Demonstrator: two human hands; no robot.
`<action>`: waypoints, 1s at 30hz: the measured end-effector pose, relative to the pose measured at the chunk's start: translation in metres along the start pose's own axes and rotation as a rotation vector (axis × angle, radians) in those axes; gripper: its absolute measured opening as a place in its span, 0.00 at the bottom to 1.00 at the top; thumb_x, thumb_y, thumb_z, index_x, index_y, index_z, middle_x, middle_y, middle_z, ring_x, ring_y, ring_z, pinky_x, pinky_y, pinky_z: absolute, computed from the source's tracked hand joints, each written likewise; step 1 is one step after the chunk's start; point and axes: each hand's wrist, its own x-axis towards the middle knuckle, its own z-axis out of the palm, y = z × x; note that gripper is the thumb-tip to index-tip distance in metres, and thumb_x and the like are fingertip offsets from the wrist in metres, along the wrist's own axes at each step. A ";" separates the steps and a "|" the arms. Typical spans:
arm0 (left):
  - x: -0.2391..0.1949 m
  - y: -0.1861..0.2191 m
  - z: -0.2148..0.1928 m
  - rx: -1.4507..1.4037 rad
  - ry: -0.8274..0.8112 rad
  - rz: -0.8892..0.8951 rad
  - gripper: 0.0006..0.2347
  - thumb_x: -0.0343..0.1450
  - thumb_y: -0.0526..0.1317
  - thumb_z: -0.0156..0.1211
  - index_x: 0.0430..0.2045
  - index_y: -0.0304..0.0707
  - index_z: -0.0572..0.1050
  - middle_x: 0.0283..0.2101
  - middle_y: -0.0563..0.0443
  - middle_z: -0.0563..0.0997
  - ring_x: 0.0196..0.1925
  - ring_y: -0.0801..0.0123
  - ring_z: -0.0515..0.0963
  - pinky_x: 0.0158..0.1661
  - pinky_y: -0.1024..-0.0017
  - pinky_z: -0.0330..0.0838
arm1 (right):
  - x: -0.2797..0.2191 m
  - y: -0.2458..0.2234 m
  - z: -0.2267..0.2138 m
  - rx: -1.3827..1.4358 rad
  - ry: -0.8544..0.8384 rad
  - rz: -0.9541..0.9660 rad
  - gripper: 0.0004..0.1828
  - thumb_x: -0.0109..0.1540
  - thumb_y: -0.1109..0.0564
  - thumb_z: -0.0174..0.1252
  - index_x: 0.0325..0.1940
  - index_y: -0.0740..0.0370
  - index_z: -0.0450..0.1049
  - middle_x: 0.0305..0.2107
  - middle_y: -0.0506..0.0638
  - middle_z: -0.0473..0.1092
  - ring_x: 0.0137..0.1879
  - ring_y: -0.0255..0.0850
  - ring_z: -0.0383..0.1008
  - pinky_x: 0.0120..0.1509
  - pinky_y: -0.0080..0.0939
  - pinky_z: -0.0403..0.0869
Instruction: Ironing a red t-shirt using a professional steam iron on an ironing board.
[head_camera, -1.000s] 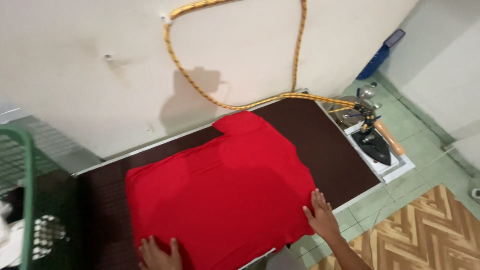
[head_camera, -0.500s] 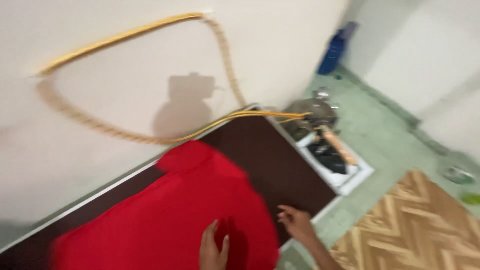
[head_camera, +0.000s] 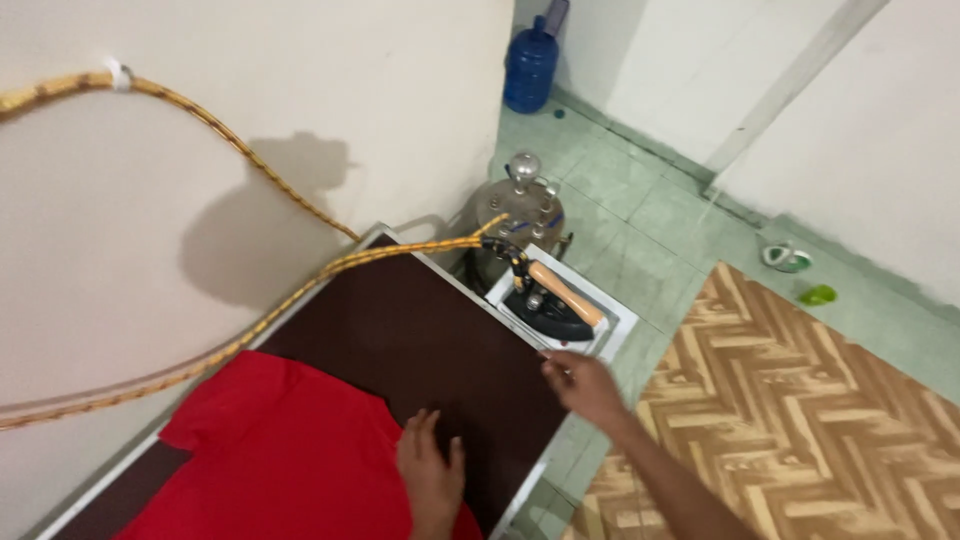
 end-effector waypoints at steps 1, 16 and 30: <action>0.001 0.005 0.005 0.014 0.006 0.001 0.24 0.63 0.35 0.66 0.55 0.38 0.71 0.61 0.39 0.74 0.62 0.47 0.72 0.62 0.56 0.65 | 0.011 0.012 -0.006 0.013 -0.002 -0.008 0.25 0.65 0.36 0.48 0.57 0.48 0.79 0.28 0.44 0.77 0.24 0.33 0.67 0.29 0.35 0.68; 0.027 -0.031 0.078 0.579 -0.127 0.288 0.37 0.69 0.64 0.48 0.70 0.42 0.55 0.77 0.40 0.51 0.79 0.54 0.50 0.69 0.46 0.46 | 0.153 0.019 -0.092 -0.662 -0.275 -0.759 0.22 0.55 0.63 0.57 0.51 0.45 0.79 0.65 0.44 0.60 0.65 0.45 0.61 0.66 0.45 0.69; 0.017 -0.061 0.118 0.676 -0.047 0.217 0.36 0.68 0.69 0.36 0.68 0.50 0.57 0.79 0.49 0.51 0.79 0.60 0.51 0.70 0.39 0.48 | 0.209 0.030 -0.081 -1.092 -0.449 -1.233 0.06 0.56 0.51 0.66 0.37 0.41 0.82 0.56 0.37 0.70 0.73 0.45 0.54 0.71 0.58 0.54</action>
